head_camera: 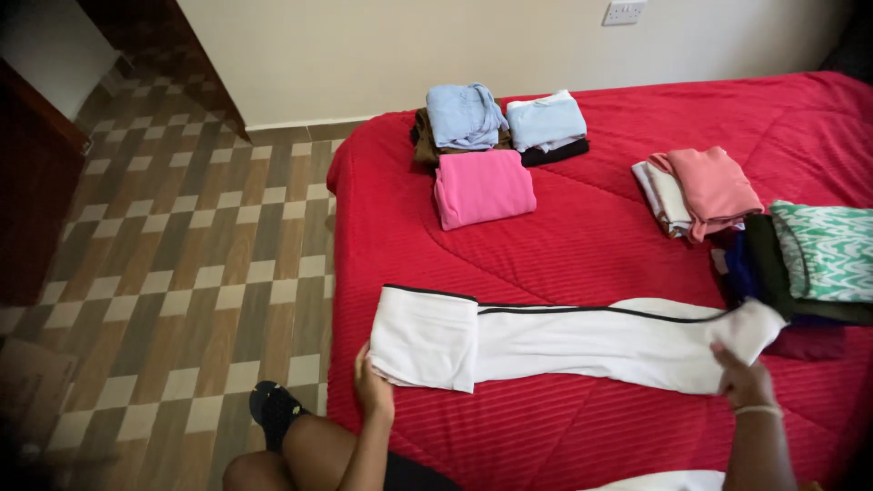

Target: Folding various items of clothing on a bed and organizing them into stacks.

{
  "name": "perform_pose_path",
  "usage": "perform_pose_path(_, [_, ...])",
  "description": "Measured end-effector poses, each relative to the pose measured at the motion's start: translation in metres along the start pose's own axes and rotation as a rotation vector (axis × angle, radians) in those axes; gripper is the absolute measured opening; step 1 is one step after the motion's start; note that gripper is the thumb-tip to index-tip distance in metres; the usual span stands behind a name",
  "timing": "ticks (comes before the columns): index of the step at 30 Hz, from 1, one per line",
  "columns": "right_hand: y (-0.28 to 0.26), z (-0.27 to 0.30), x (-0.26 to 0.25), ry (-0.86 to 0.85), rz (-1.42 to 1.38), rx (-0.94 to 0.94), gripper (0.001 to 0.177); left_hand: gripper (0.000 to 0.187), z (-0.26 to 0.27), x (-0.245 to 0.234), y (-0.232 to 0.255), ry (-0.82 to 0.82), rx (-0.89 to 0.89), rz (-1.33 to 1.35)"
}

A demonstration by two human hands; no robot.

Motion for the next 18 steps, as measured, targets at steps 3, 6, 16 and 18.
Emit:
perform_pose_path(3, [0.009, 0.056, 0.006, 0.188, 0.092, 0.112, 0.052, 0.054, 0.048, 0.058, 0.058, 0.196, 0.506, -0.741])
perform_pose_path(6, [-0.003, 0.088, 0.026, 0.182, -0.294, 0.042, 0.052, 0.067, 0.106, 0.178, 0.085, -0.126, 0.778, -1.617])
perform_pose_path(16, [0.01, 0.073, -0.033, 0.057, 0.1, 0.12, 0.055, 0.046, 0.025, 0.107, -0.027, -0.737, 0.984, -1.738])
perform_pose_path(18, [-0.002, 0.085, -0.037, 0.031, 0.086, 0.105, 0.053, 0.033, 0.006, 0.103, -0.017, -0.703, 0.871, -1.617])
Point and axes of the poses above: each hand's wrist, its own z-axis away from the middle knuckle, its own x-axis out of the palm, y = z × x, the point moved 6 cm from there along -z, towards the middle knuckle, and after that the axes turned 1 degree about -z, right-handed, at the moved point
